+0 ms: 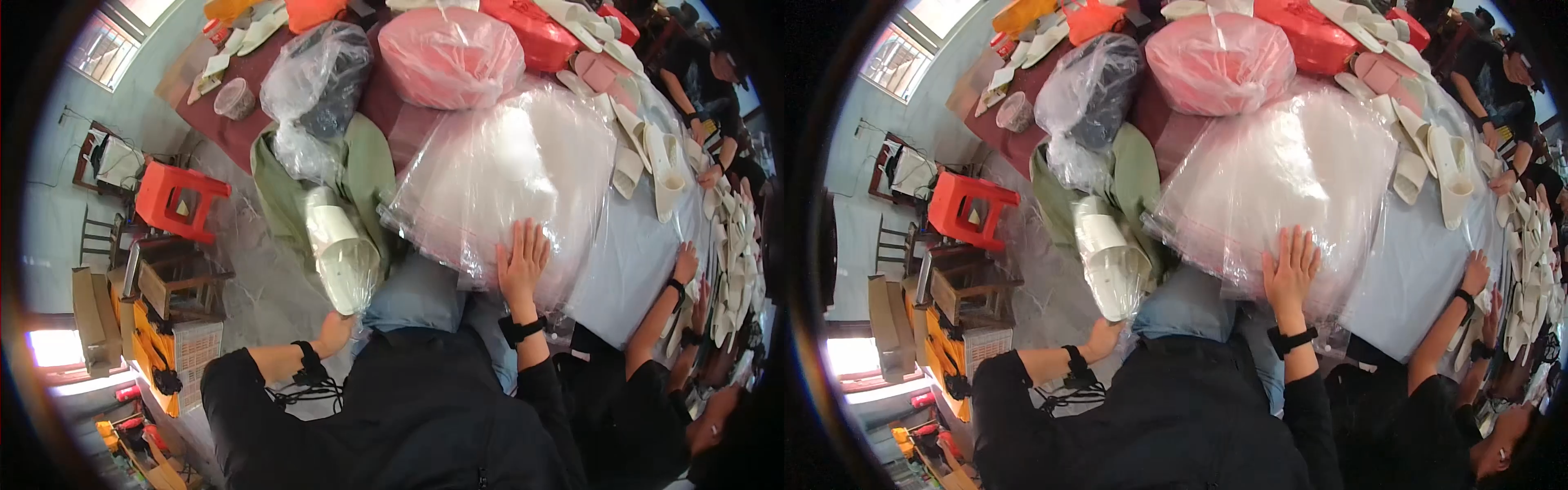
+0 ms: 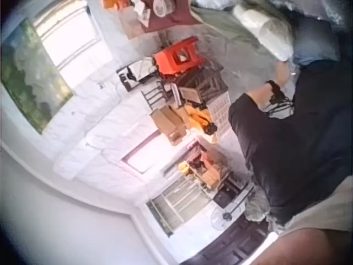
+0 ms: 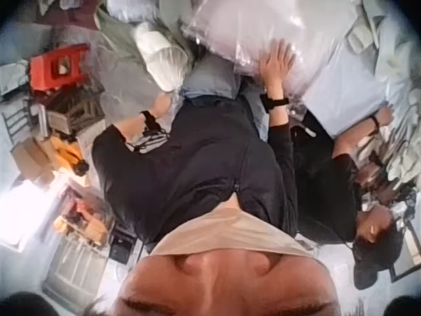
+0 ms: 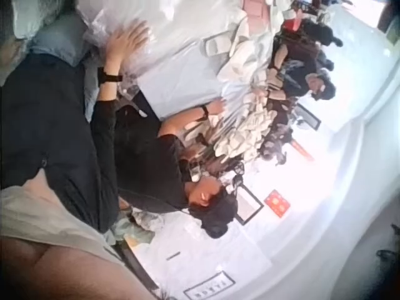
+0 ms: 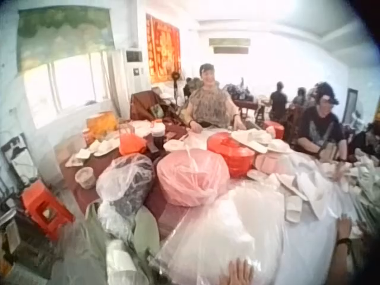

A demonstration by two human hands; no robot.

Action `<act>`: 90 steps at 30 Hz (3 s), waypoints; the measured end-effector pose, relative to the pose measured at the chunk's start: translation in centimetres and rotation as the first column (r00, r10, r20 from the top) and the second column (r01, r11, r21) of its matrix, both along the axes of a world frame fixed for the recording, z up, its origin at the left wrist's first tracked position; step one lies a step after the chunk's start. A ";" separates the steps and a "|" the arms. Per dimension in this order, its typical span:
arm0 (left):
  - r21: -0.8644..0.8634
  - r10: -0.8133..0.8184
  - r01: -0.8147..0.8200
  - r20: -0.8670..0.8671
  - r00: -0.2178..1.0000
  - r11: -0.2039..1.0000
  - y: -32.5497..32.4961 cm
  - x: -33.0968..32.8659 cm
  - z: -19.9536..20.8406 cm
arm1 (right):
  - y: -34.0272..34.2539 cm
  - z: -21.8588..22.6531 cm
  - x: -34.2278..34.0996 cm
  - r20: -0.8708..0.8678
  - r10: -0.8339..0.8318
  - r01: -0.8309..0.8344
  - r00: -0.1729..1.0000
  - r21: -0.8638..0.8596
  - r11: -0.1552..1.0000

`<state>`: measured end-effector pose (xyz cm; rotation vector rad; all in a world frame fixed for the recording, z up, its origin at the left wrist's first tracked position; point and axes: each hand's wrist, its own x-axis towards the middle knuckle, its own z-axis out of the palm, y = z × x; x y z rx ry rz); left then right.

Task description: Organizing and preparing shoe components for packaging in a manufacturing setting.

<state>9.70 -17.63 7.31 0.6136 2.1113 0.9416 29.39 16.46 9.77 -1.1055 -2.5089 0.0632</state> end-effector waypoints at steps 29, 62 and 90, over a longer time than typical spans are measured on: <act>0.480 0.540 -0.822 0.624 0.565 0.306 10.1 -24.4 -6.1 | -0.1 -0.1 -0.5 0.059 -0.026 0.025 0.998 0.021 0.999; -0.852 -0.683 0.269 -0.133 0.718 0.449 1.7 -24.0 6.1 | 0.2 2.9 -2.4 0.004 -0.106 0.106 0.994 -0.096 0.990; -0.019 -0.424 0.801 -0.856 0.297 0.599 33.7 -0.4 6.6 | 11.5 7.3 13.5 -0.376 -0.346 0.338 0.860 -0.088 0.937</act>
